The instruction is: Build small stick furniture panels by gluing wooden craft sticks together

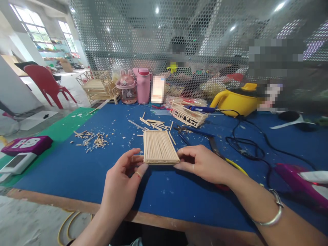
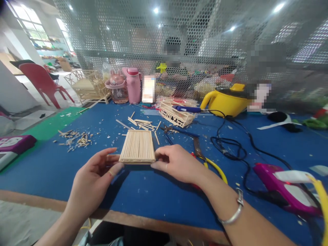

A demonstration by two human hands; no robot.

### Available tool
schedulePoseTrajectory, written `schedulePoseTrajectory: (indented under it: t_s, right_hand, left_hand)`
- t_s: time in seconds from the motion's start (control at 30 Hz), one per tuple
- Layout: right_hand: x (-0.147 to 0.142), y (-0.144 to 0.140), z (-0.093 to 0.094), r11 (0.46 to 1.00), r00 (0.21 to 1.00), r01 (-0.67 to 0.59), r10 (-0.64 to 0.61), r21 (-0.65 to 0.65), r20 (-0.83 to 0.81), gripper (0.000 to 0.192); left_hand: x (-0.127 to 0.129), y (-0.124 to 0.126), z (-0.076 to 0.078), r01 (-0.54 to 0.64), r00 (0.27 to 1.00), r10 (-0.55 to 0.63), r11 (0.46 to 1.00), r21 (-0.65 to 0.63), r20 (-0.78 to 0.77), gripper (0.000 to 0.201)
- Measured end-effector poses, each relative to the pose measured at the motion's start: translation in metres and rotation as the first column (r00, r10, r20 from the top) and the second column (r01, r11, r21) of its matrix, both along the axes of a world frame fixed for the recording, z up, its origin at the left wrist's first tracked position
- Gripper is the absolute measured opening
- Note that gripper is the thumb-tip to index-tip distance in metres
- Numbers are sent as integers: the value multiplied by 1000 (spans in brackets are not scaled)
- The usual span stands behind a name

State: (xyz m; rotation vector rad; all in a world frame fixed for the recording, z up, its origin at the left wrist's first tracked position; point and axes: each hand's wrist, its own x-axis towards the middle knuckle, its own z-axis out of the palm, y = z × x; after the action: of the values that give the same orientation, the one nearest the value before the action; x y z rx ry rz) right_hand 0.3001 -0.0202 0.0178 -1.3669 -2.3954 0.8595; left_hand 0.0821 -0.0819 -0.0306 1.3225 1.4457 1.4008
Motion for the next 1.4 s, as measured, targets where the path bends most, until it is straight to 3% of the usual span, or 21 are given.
schedulePoseTrajectory:
  t_s: [0.13,0.33,0.5,0.7,1.07,1.17,1.27,1.33,1.4]
  right_hand:
    - [1,1,2,999,999,42,-42,24,-22,26]
    - [4,7,-3,998,997,61,-61,-7,-35,22]
    - [4,11,-8,992,992,84,-92,-91,-81,18]
    - [5,18,-13,980,962,126,-159,-156,-222,20]
    - [8,25,-22,964,934,142,-206,-224,-293,26]
    - [3,22,-19,956,898,133,-228,-263,-376,26]
    - [-5,16,-13,892,776,40,-311,-450,-548,42]
    - [-9,12,-9,794,668,-90,-399,-601,-628,57]
    - [-12,9,-6,703,577,-216,-469,-678,-669,57]
  left_hand:
    - [8,-2,5,-41,990,29,996,83,138,37]
    - [20,-5,6,-2,987,-18,992,125,161,33]
    - [24,-12,5,78,995,-85,986,144,45,22]
    - [30,-18,5,184,983,-178,965,186,-48,25]
    - [28,-19,4,251,961,-231,959,134,-151,32]
    - [26,-21,2,249,952,-217,959,135,-214,35]
    - [25,-22,0,280,922,-233,953,117,-309,39]
    - [26,-22,0,322,890,-263,941,104,-373,43]
    - [27,-20,2,361,858,-284,926,110,-428,45]
